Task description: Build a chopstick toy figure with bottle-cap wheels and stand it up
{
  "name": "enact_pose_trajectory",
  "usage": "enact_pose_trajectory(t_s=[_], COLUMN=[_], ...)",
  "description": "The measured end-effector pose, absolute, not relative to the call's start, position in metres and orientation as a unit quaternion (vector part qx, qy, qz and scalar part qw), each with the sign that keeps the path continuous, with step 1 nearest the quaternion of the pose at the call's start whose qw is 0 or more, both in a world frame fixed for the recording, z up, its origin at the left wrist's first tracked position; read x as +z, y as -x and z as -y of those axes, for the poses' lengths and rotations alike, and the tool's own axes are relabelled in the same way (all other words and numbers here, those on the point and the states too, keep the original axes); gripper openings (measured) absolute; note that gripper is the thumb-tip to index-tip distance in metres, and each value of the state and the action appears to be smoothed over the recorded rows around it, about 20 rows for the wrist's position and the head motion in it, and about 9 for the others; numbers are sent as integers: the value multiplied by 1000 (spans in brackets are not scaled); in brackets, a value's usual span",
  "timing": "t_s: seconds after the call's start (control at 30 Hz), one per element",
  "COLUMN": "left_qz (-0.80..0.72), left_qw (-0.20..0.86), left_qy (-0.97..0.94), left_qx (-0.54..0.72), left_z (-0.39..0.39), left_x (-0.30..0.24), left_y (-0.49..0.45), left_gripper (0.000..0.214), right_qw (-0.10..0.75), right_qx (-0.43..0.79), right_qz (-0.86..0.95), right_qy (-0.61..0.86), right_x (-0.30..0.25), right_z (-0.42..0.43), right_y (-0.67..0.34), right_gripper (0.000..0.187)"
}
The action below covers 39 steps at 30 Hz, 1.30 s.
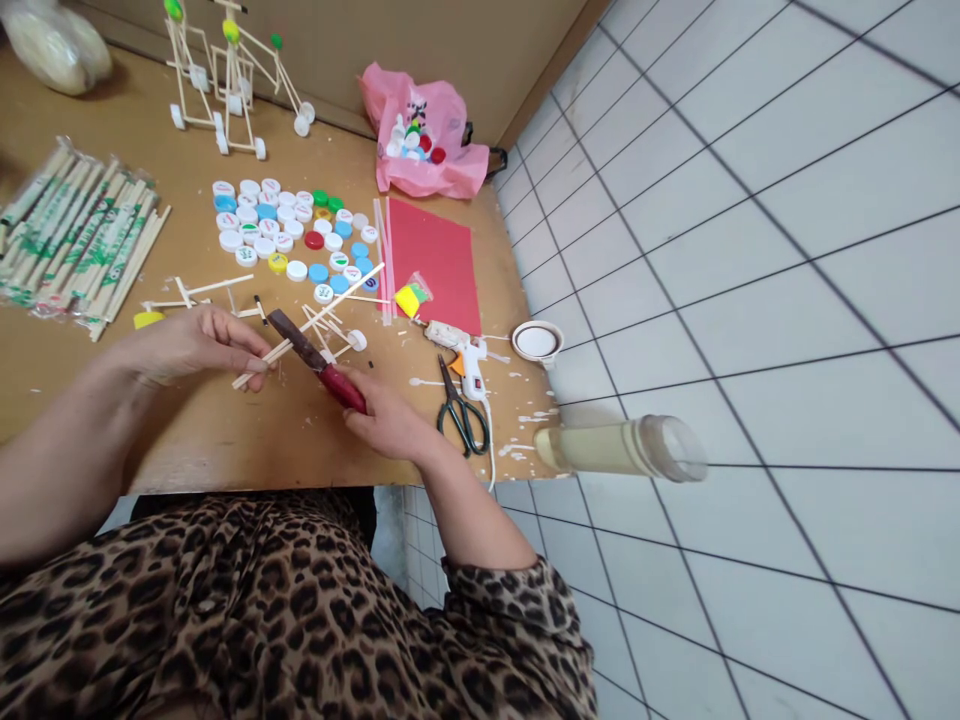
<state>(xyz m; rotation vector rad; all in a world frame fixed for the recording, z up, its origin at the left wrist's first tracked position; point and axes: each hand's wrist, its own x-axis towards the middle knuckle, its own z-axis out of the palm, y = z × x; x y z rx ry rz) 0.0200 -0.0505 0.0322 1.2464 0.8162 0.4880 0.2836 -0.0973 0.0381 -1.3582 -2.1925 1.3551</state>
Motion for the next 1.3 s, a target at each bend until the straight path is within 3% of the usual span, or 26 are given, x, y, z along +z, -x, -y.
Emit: enact_pose_trajectory(t_s=[0.63,0.93,1.3], left_qz=[-356,-355,-349], left_qw=[709,702,718], left_qy=[-563,-568,-557], left_qx=[231,241,232], left_z=[48,48,48], left_x=[28,29,31], left_y=[-17,-19,-19], left_gripper=[13,13,11], right_qw=[101,87,83], right_qx=[480,442,418], right_qz=[711,738,739], right_qy=[504,503,522], right_x=[36,35,26], right_z=[95,93,94], right_y=[-279,-273,-271], right_gripper=[54,30,31])
